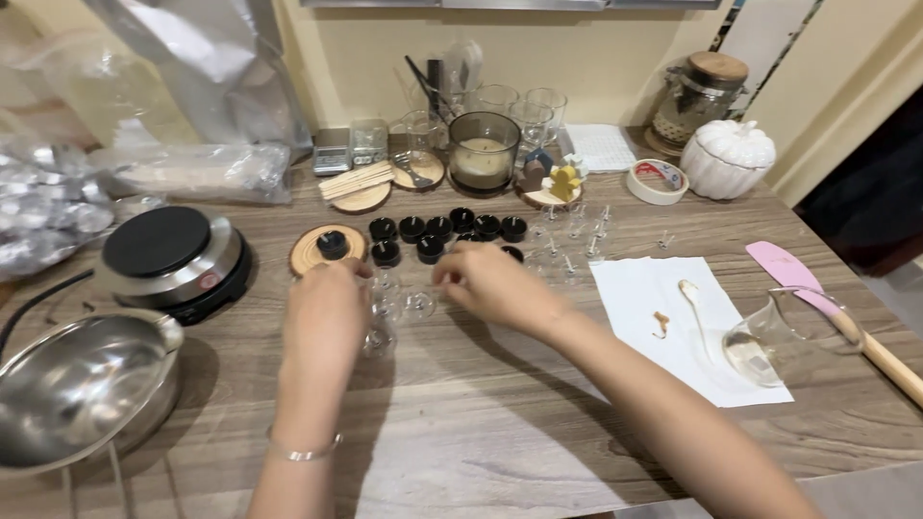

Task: Organizing candle containers, pouring liquid from a beaker, and cleaning tools with a tissue.

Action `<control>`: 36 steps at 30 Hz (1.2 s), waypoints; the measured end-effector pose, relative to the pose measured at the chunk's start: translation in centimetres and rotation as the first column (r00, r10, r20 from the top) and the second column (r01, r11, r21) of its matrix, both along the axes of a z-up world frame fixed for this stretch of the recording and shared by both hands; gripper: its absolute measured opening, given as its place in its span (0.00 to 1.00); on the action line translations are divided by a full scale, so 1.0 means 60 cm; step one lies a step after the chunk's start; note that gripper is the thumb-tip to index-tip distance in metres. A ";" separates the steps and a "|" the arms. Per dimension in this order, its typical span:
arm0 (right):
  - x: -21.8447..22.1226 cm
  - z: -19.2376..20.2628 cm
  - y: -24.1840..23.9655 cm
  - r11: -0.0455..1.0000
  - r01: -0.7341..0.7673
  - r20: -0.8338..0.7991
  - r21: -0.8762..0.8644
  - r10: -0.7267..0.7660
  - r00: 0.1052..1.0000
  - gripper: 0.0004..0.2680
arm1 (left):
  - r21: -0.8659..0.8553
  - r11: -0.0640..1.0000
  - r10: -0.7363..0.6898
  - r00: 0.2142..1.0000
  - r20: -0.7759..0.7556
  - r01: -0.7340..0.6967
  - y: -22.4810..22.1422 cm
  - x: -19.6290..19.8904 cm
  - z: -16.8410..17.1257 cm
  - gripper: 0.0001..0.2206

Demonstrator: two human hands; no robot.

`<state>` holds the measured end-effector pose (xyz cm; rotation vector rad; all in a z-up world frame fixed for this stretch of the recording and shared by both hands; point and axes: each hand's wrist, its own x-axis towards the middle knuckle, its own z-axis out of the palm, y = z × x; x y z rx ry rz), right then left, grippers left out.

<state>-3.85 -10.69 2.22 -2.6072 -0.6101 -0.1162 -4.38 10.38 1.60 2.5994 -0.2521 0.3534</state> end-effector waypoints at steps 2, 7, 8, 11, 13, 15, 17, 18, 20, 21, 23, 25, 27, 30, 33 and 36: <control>0.022 -0.029 0.033 0.999 -0.031 -0.022 -0.030 0.030 0.999 0.06 | 0.074 0.995 0.061 0.997 0.049 -0.064 0.013 -0.001 -0.011 0.08; 0.037 -0.059 0.041 0.986 0.164 -0.134 0.002 -0.162 0.978 0.06 | 0.012 1.000 0.014 0.988 -0.152 -0.013 0.001 0.012 -0.038 0.10; 0.037 -0.059 0.020 0.984 0.179 -0.136 0.001 -0.177 0.975 0.06 | 0.011 1.000 0.000 0.988 -0.154 0.002 0.003 0.018 -0.047 0.10; 0.041 -0.042 -0.067 0.974 0.200 -0.071 0.104 -0.194 0.979 0.06 | 0.042 0.999 -0.027 0.998 -0.058 0.030 0.001 0.032 -0.063 0.08; 0.046 -0.013 -0.150 0.893 0.446 0.071 0.060 -0.449 0.891 0.06 | 0.030 1.000 0.010 0.999 -0.042 -0.009 -0.003 0.031 -0.061 0.05; 0.071 -0.024 -0.262 0.804 0.593 0.137 0.045 -0.593 0.794 0.06 | 0.009 1.000 0.010 1.000 -0.016 -0.010 -0.017 0.011 -0.026 0.05; 0.088 -0.031 -0.348 0.690 0.723 0.206 0.039 -0.714 0.669 0.06 | -0.016 1.000 0.010 1.000 0.009 -0.010 -0.051 -0.002 0.007 0.06; 0.094 -0.032 -0.375 0.612 0.791 0.226 0.005 -0.771 0.595 0.06 | -0.052 0.990 -0.130 0.991 0.035 0.132 -0.077 -0.007 0.023 0.06; 0.119 -0.048 -0.418 0.521 0.853 0.247 -0.026 -0.824 0.511 0.07 | -0.086 0.957 -0.273 0.960 0.065 0.278 -0.136 -0.010 0.046 0.06; 0.138 -0.063 -0.435 0.474 0.875 0.244 -0.095 -0.841 0.482 0.09 | -0.043 0.922 -0.383 0.923 0.036 0.384 -0.169 -0.009 0.053 0.06; 0.160 -0.076 -0.447 0.418 0.894 0.243 -0.161 -0.861 0.447 0.10 | -0.002 0.870 -0.492 0.870 0.006 0.492 -0.235 0.005 0.046 0.06; 0.169 -0.072 -0.439 0.391 0.875 0.160 -0.285 -0.881 0.446 0.14 | 0.164 0.767 -0.640 0.758 0.126 0.620 -0.300 0.032 0.016 0.05; 0.181 -0.077 -0.451 0.391 0.868 0.127 -0.305 -0.887 0.444 0.15 | 0.176 0.731 -0.682 0.715 0.153 0.660 -0.349 0.051 -0.002 0.04; 0.153 -0.051 -0.438 0.430 0.854 0.066 -0.293 -0.882 0.467 0.14 | 0.199 0.679 -0.734 0.654 0.183 0.706 -0.403 0.078 -0.028 0.04; 0.057 0.026 -0.385 0.539 0.834 0.131 -0.117 -0.824 0.551 0.13 | 0.228 0.663 -0.748 0.641 0.172 0.713 -0.449 0.105 -0.037 0.04; -0.092 0.135 -0.293 0.639 0.765 0.228 0.081 -0.759 0.610 0.13 | 0.251 0.662 -0.745 0.655 0.122 0.706 -0.490 0.128 -0.046 0.03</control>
